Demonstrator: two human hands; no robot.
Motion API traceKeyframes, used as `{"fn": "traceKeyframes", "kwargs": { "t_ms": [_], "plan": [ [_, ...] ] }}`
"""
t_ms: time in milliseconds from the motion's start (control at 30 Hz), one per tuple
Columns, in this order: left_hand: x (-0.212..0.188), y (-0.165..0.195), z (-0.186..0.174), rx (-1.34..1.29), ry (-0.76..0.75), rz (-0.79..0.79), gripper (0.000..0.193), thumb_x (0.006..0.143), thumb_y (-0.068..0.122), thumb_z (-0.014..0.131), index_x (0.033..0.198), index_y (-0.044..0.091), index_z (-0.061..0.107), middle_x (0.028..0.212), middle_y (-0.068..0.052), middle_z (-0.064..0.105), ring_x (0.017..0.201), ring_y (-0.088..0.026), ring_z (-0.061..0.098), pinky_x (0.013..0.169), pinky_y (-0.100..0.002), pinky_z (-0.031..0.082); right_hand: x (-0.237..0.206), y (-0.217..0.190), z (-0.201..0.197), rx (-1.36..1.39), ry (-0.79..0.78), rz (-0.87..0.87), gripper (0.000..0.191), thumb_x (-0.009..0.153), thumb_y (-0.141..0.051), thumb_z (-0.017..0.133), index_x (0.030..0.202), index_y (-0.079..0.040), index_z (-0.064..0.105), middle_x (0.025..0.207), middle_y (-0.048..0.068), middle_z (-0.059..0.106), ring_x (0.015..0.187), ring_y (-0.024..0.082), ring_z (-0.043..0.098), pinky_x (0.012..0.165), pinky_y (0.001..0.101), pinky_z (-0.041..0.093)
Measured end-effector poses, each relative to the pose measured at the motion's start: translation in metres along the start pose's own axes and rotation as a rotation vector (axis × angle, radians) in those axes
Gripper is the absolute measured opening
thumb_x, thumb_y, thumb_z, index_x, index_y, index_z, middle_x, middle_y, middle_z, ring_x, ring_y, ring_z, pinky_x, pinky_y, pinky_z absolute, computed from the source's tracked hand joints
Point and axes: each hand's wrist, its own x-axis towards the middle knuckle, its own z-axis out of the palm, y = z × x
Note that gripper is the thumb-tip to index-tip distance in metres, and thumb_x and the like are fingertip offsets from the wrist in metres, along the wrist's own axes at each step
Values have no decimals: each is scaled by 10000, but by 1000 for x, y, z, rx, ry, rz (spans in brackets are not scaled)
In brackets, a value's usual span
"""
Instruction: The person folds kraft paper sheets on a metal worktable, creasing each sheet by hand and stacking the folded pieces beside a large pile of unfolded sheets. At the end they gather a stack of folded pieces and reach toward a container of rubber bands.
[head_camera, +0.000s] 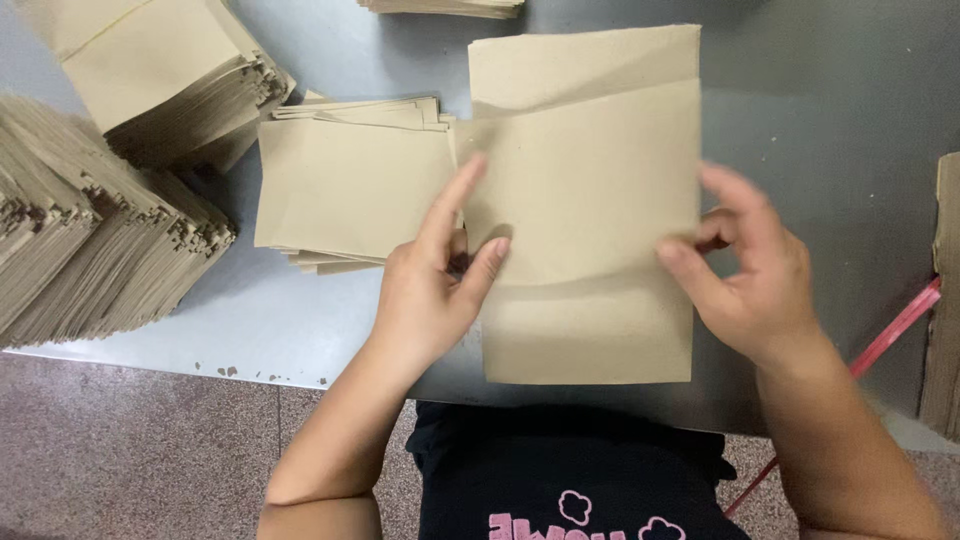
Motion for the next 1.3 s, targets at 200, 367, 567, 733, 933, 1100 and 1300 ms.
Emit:
{"fn": "traceKeyframes", "kwargs": {
  "t_ms": [200,367,567,733,933,1100,1300],
  "plan": [
    [3,-2,12,158,120,173,266,969,138,741,1234,120,720,832,-105,728,628,-184,674,618,-312,550,2,-9,9,-110,6,139,600,957,-92,736,1502,-50,488,778,6,618,692,89,599,700,242,524],
    [2,-3,14,172,140,195,199,971,103,711,1166,89,751,899,-129,751,688,-234,713,641,-333,566,0,-4,11,-185,11,128,466,995,-118,774,1410,-52,574,777,15,588,671,95,568,658,253,500],
    [1,2,8,210,127,228,192,988,129,711,1172,103,756,918,-115,753,725,-237,719,655,-334,566,8,-14,7,-373,-39,38,399,1000,-174,797,1338,-71,612,802,19,590,697,150,567,662,313,468],
    [-3,12,3,500,102,257,507,798,441,837,1191,132,753,749,-71,658,650,-254,654,551,-383,513,16,-56,8,-614,-54,-530,191,842,-156,784,1021,-159,721,991,12,691,946,240,620,824,409,416],
    [-7,19,-7,609,56,220,625,781,541,813,1284,177,738,898,-72,657,761,-238,648,581,-362,520,0,-51,8,-627,-249,-504,347,853,-350,810,1144,-160,816,1069,-7,685,1037,216,576,904,400,407],
    [-4,16,-17,630,68,680,402,865,337,758,1227,170,710,1303,-97,652,1174,-273,636,971,-415,539,-20,-29,-31,-753,-157,-336,263,859,-281,831,1086,-157,784,1074,-14,690,1046,236,573,918,422,412],
    [-6,6,-11,627,-99,750,464,826,189,744,1279,92,727,1293,-113,682,1159,-270,678,920,-381,562,-28,-49,-7,-347,-364,-452,427,771,-360,852,1131,-151,758,1074,-12,672,1007,208,593,824,377,453]
  ]
}}
